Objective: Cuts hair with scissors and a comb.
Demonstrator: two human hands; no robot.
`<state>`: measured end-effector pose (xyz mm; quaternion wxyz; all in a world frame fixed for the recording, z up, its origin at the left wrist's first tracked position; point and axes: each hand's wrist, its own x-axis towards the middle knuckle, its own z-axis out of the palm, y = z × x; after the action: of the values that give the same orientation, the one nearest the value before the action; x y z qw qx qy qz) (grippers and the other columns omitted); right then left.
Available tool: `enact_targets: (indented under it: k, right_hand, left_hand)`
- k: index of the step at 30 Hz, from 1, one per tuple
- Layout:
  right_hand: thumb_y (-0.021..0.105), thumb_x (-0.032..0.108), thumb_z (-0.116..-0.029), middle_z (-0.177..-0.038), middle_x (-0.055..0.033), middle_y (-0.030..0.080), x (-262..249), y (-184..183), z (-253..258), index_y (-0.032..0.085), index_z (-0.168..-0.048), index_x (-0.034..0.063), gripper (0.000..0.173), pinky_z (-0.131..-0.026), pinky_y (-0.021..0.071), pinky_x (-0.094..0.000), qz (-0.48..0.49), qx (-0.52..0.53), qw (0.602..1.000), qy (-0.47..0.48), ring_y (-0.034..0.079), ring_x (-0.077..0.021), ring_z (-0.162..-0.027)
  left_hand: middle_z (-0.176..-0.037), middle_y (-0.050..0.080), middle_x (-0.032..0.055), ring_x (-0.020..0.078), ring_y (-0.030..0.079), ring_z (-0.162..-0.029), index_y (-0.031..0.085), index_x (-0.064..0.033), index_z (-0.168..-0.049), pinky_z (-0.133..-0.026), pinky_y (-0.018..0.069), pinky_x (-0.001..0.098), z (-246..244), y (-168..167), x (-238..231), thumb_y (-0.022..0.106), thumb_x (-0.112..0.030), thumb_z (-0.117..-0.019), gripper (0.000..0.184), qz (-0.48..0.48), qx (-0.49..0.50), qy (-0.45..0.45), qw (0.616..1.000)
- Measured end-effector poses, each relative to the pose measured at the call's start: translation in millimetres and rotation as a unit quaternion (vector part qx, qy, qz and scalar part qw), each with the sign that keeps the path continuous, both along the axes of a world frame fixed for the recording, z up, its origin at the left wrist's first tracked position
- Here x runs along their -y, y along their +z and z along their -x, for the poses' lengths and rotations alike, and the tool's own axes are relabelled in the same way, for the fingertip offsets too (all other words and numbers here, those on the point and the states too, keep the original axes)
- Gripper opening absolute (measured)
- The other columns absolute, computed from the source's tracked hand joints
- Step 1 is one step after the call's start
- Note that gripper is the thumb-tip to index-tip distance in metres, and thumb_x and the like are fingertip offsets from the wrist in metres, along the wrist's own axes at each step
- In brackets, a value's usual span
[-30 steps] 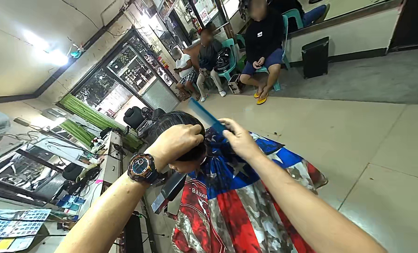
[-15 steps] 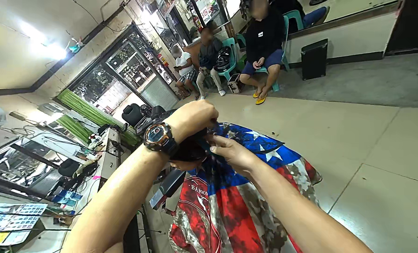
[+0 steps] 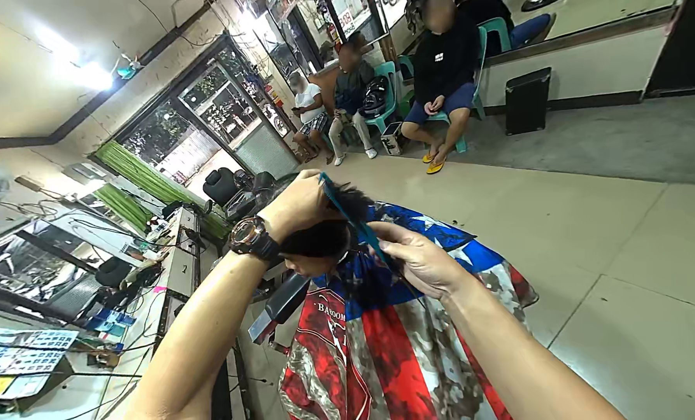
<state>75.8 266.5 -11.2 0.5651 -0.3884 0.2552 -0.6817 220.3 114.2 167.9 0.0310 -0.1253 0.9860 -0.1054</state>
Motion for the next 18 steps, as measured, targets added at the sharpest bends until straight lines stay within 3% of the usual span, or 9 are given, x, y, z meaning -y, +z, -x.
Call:
enact_targets:
  k: [1,3,6,11,14,16,17,18]
  right_hand:
    - [0.047,0.007,-0.1033,-0.107,-0.0048,0.067,0.6,-4.4,6.7,0.063,-0.133,0.0103,0.034,-0.082,0.0551,-0.0274,0.009,0.004,1.000,-0.028,0.063,-0.0117,-0.090]
    - [0.044,0.008,-0.1054,-0.108,-0.0036,0.065,10.0,-6.1,17.4,0.060,-0.134,0.0122,0.033,-0.080,0.0556,-0.0299,-0.001,0.013,0.994,-0.106,0.063,-0.0116,-0.089]
    - [0.044,0.006,-0.1055,-0.115,-0.0064,0.069,41.1,5.9,15.2,0.060,-0.136,0.0113,0.035,-0.084,0.0553,-0.0331,-0.048,-0.086,0.970,-0.220,0.066,-0.0134,-0.097]
    - [0.045,0.004,-0.1041,-0.120,-0.0092,0.071,65.8,21.1,-20.8,0.063,-0.135,0.0132,0.037,-0.096,0.0553,-0.0479,-0.019,-0.294,0.904,-0.309,0.069,-0.0216,-0.108]
    - [0.049,0.005,-0.1043,-0.122,-0.0140,0.069,46.8,24.2,-39.4,0.065,-0.131,0.0069,0.031,-0.100,0.0511,-0.0499,-0.018,-0.294,0.911,-0.288,0.066,-0.0259,-0.113]
    - [0.046,0.009,-0.1059,-0.129,-0.0093,0.067,36.3,22.8,-43.8,0.064,-0.137,0.0118,0.036,-0.104,0.0499,-0.0425,-0.030,-0.254,0.944,-0.210,0.064,-0.0189,-0.119]
    - [0.047,0.010,-0.1065,-0.128,-0.0070,0.068,31.7,24.3,-43.5,0.062,-0.139,0.0136,0.036,-0.100,0.0511,-0.0375,-0.045,-0.204,0.966,-0.149,0.064,-0.0148,-0.115]
    - [0.047,0.009,-0.1064,-0.120,-0.0060,0.069,27.9,27.3,-41.8,0.062,-0.137,0.0136,0.035,-0.090,0.0523,-0.0326,-0.064,-0.139,0.984,-0.090,0.065,-0.0126,-0.104]
  left_hand:
    - [-0.094,0.072,0.0108,0.0257,0.068,-0.103,0.072,-0.0046,-0.089,-0.107,0.0437,0.0497,2.4,-0.6,2.1,0.070,-0.041,-0.0949,0.037,0.007,0.016,-0.020,1.000]
    - [-0.081,0.069,0.0067,0.0231,0.068,-0.094,0.070,-0.0078,-0.081,-0.102,0.0455,0.0487,2.5,0.1,0.4,0.060,-0.033,-0.1016,0.034,0.012,0.049,-0.035,0.998]
    - [-0.086,0.071,0.0049,0.0230,0.068,-0.098,0.072,-0.0100,-0.090,-0.102,0.0465,0.0476,1.1,1.2,-11.8,0.059,-0.022,-0.1008,0.021,0.028,0.074,-0.038,0.996]
    - [-0.090,0.071,0.0058,0.0248,0.067,-0.096,0.070,-0.0095,-0.090,-0.091,0.0489,0.0457,5.6,6.8,-29.7,0.061,-0.020,-0.0989,0.016,0.098,0.073,-0.080,0.989]
    - [-0.092,0.068,0.0072,0.0276,0.064,-0.098,0.071,-0.0086,-0.086,-0.088,0.0472,0.0475,23.0,11.5,-25.3,0.063,-0.023,-0.0980,0.020,0.112,0.088,-0.094,0.985]
    - [-0.095,0.068,0.0072,0.0280,0.062,-0.104,0.070,-0.0088,-0.081,-0.092,0.0442,0.0484,39.3,12.3,-15.4,0.062,-0.026,-0.0991,0.026,0.123,0.131,-0.060,0.982]
    - [-0.096,0.069,0.0076,0.0285,0.062,-0.106,0.069,-0.0085,-0.080,-0.094,0.0432,0.0495,46.7,11.3,-10.7,0.061,-0.027,-0.1000,0.028,0.129,0.159,-0.027,0.978]
    - [-0.096,0.070,0.0084,0.0291,0.063,-0.107,0.069,-0.0082,-0.081,-0.095,0.0430,0.0512,53.0,10.8,-6.4,0.060,-0.030,-0.1012,0.031,0.131,0.182,0.007,0.975]
